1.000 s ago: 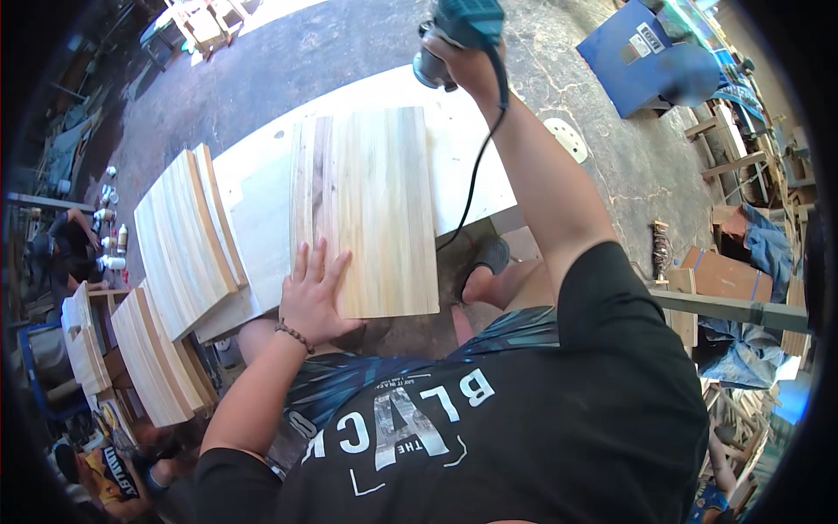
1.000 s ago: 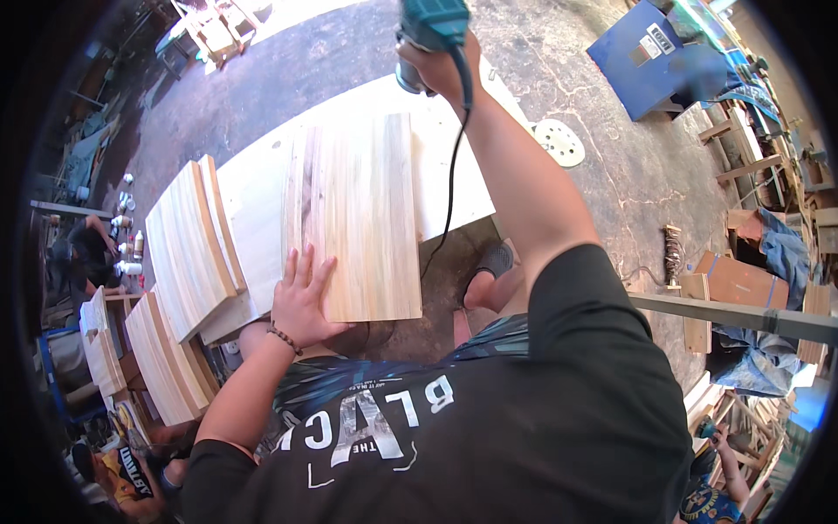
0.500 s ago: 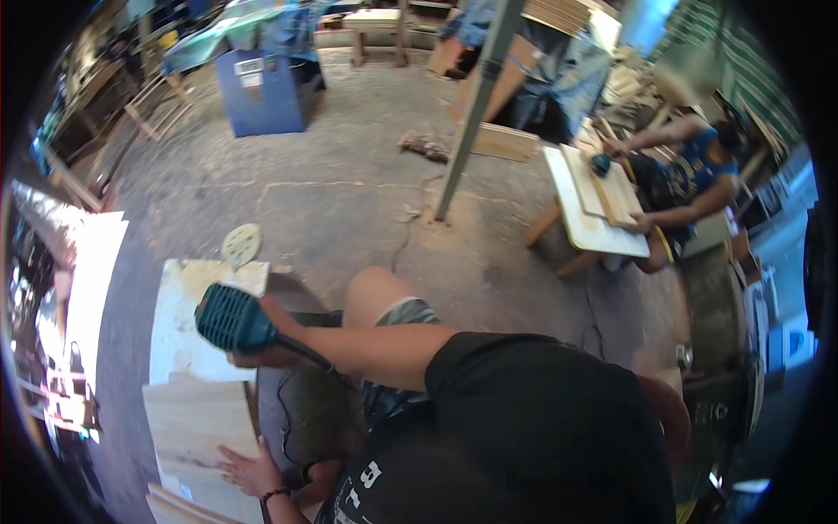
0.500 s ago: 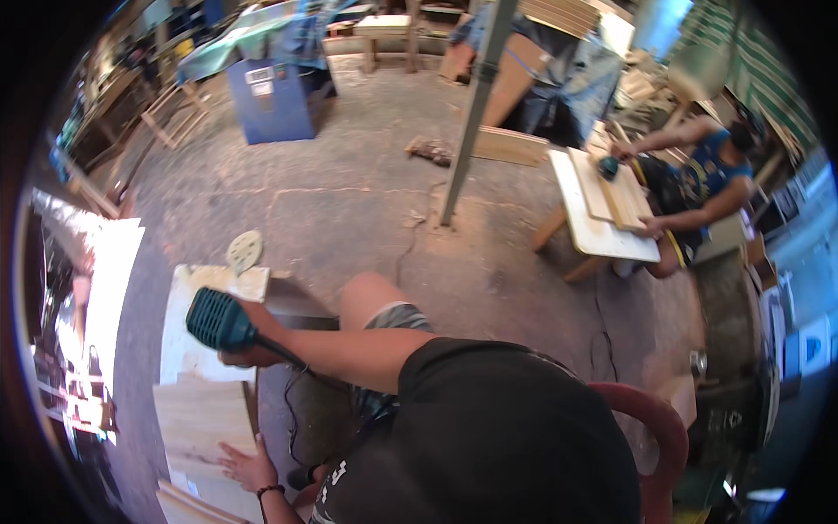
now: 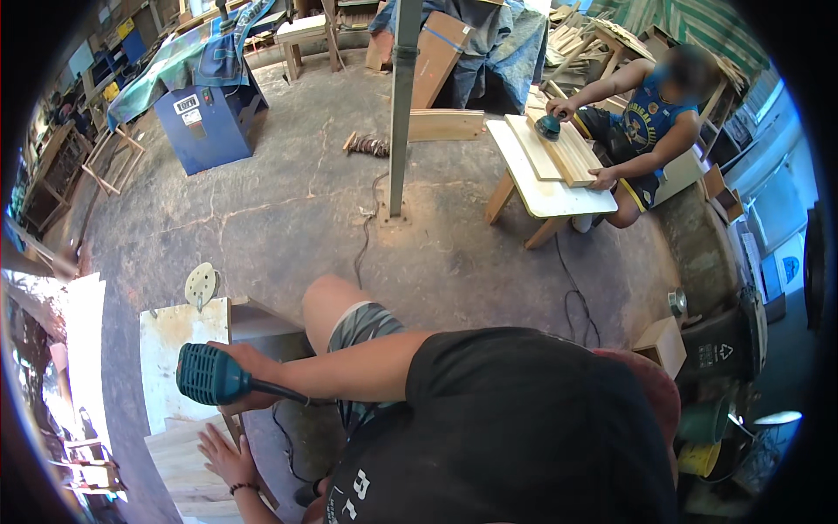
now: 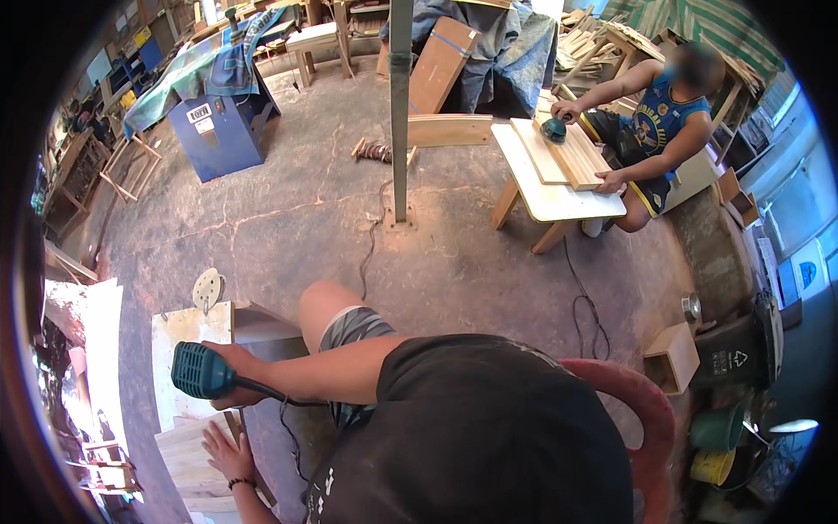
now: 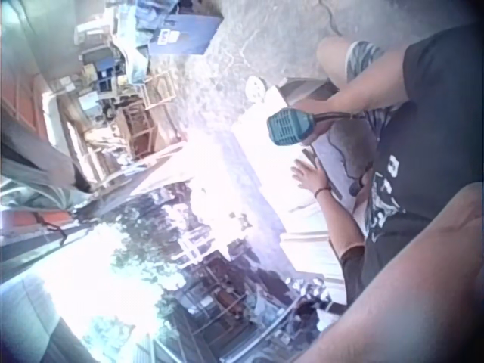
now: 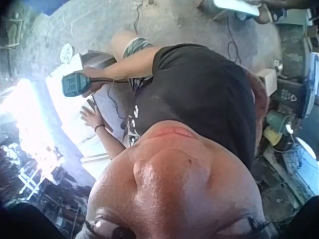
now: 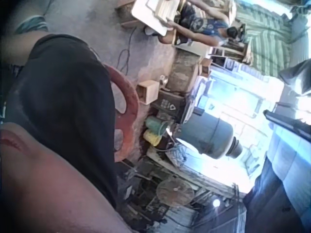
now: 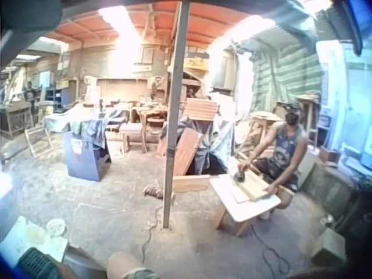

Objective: Use a palm router to trim or profile the edges of a wooden board.

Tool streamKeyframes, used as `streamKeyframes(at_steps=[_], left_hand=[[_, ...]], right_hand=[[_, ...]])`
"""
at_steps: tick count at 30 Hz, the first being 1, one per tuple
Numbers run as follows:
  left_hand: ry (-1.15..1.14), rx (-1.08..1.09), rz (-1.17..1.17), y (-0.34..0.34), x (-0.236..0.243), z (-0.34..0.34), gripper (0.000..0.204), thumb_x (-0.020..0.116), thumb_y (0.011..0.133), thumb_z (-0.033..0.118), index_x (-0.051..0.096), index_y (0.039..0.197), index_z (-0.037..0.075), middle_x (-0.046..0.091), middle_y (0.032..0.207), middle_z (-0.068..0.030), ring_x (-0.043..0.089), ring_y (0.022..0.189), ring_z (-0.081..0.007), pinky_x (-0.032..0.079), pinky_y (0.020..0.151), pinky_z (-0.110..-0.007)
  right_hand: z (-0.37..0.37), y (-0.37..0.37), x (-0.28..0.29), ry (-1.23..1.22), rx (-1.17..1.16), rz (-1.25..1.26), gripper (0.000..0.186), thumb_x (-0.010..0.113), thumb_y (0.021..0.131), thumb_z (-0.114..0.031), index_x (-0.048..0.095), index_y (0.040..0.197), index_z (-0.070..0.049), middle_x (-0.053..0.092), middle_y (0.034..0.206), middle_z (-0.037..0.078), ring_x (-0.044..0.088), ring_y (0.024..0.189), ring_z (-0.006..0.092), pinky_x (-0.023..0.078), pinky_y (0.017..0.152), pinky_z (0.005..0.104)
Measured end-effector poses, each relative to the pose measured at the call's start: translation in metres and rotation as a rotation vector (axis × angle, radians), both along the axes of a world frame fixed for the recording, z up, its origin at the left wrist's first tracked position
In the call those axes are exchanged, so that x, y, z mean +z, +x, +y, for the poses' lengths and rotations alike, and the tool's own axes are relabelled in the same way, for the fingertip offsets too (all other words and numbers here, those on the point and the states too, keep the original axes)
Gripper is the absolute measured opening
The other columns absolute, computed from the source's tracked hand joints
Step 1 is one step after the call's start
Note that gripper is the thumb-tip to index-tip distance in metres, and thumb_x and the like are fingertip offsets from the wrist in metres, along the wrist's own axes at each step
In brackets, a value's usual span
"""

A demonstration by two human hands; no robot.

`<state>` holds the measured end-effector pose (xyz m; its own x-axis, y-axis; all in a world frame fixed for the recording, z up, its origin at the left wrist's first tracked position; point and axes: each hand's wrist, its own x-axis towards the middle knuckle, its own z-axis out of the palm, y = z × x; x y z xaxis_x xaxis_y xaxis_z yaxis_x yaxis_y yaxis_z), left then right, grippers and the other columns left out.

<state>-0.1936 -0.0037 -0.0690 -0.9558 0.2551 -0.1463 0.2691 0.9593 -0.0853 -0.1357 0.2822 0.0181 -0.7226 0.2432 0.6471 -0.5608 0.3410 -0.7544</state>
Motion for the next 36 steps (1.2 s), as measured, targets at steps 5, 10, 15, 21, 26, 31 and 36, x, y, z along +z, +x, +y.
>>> streamKeyframes(at_steps=[5, 10, 15, 21, 26, 31, 36], left_hand=[[0.093, -0.103, -0.027, -0.013, 0.008, 0.020, 0.082, 0.069, 0.087, 0.037, 0.030, 0.158, 0.021, 0.018, 0.165, -0.0200, 0.019, 0.149, -0.0476, 0.022, 0.113, -0.071], [0.116, -0.524, 0.081, -0.024, 0.001, 0.015, 0.047, 0.064, 0.093, 0.029, 0.056, 0.133, 0.005, 0.051, 0.140, -0.0283, 0.038, 0.136, -0.0499, 0.030, 0.115, -0.060], [0.257, -0.303, 0.098, -0.007, 0.001, -0.001, 0.049, 0.065, 0.088, 0.028, 0.055, 0.135, 0.037, 0.038, 0.156, -0.0108, 0.028, 0.147, -0.0423, 0.023, 0.107, -0.077], [0.555, 0.125, 0.085, 0.023, 0.025, -0.048, 0.065, 0.065, 0.090, 0.042, 0.045, 0.146, 0.016, 0.038, 0.156, -0.0181, 0.029, 0.148, -0.0417, 0.020, 0.116, -0.067], [0.274, 0.521, 0.089, 0.050, 0.017, -0.089, 0.082, 0.055, 0.091, 0.061, 0.033, 0.157, 0.019, 0.023, 0.164, -0.0202, 0.018, 0.151, -0.0439, 0.018, 0.118, -0.064], [0.328, 0.406, 0.226, 0.050, -0.006, -0.107, 0.081, 0.056, 0.091, 0.063, 0.039, 0.154, 0.015, 0.028, 0.160, -0.0273, 0.017, 0.150, -0.0476, 0.015, 0.122, -0.053], [0.289, 0.337, 0.258, 0.050, -0.010, -0.109, 0.083, 0.054, 0.092, 0.062, 0.040, 0.153, 0.008, 0.031, 0.155, -0.0332, 0.018, 0.149, -0.0483, 0.009, 0.124, -0.050]], right_hand=[[0.003, -0.001, -0.002, 0.068, 0.017, -0.076, 0.058, 0.078, 0.061, -0.021, 0.053, 0.111, -0.005, 0.063, 0.104, 0.019, 0.065, 0.095, 0.0410, 0.054, 0.081, 0.0422], [0.006, 0.008, -0.022, -0.096, 0.231, -0.301, 0.047, 0.076, 0.071, -0.020, 0.058, 0.112, -0.005, 0.063, 0.105, 0.014, 0.063, 0.095, 0.0318, 0.053, 0.083, 0.0395], [0.000, -0.015, -0.023, -0.041, 0.378, -0.361, 0.028, 0.074, 0.083, -0.016, 0.065, 0.107, -0.006, 0.064, 0.099, 0.005, 0.060, 0.091, 0.0196, 0.050, 0.082, 0.0353], [-0.040, -0.067, -0.025, 0.157, 0.327, -0.192, 0.022, 0.076, 0.082, -0.018, 0.069, 0.097, -0.004, 0.068, 0.089, 0.006, 0.065, 0.083, 0.0206, 0.052, 0.077, 0.0353], [-0.089, -0.109, -0.034, 0.327, 0.298, -0.260, 0.034, 0.078, 0.074, -0.035, 0.073, 0.098, -0.011, 0.072, 0.092, 0.011, 0.070, 0.086, 0.0306, 0.056, 0.077, 0.0398], [-0.120, -0.141, -0.033, 0.528, 0.342, -0.314, 0.034, 0.076, 0.074, -0.033, 0.073, 0.100, -0.012, 0.072, 0.094, 0.012, 0.070, 0.088, 0.0308, 0.056, 0.078, 0.0405], [-0.132, -0.160, -0.043, 0.357, 0.438, -0.390, 0.035, 0.077, 0.073, -0.033, 0.074, 0.101, -0.013, 0.074, 0.094, 0.012, 0.072, 0.086, 0.0300, 0.057, 0.080, 0.0388]])
